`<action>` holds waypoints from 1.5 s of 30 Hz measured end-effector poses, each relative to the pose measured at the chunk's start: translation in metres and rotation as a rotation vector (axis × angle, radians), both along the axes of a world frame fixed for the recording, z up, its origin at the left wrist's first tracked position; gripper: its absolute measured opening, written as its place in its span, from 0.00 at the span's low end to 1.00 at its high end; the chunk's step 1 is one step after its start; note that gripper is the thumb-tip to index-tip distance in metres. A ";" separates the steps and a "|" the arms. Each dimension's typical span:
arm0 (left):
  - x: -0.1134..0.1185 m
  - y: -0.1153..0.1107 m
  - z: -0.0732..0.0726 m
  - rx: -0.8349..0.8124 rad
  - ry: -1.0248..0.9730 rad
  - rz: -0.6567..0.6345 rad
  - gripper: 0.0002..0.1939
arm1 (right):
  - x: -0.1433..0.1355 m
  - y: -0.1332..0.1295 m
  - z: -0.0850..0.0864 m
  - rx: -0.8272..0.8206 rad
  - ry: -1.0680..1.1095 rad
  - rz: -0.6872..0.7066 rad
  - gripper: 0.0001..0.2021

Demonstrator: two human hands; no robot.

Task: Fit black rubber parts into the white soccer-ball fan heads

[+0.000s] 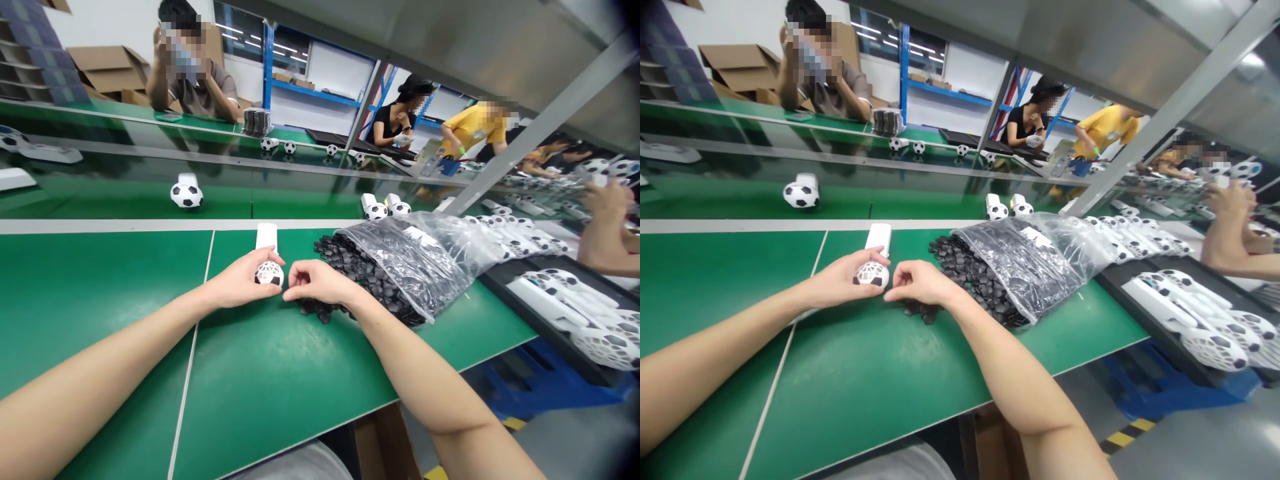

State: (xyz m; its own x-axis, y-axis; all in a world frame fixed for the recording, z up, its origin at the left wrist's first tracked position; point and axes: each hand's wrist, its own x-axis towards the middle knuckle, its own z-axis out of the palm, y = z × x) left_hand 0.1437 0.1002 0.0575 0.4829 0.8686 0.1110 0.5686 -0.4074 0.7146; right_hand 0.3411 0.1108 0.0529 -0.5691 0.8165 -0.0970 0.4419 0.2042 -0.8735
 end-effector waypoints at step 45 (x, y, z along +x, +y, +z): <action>-0.001 0.000 0.011 -0.007 0.031 0.006 0.21 | -0.009 -0.007 0.003 0.502 0.064 -0.033 0.04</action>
State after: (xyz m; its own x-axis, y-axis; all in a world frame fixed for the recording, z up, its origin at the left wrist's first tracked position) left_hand 0.1422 0.1000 0.0680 0.4811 0.8720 0.0901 0.5931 -0.3994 0.6991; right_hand 0.3325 0.1036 0.0557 -0.5343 0.7710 0.3465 0.4036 0.5928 -0.6969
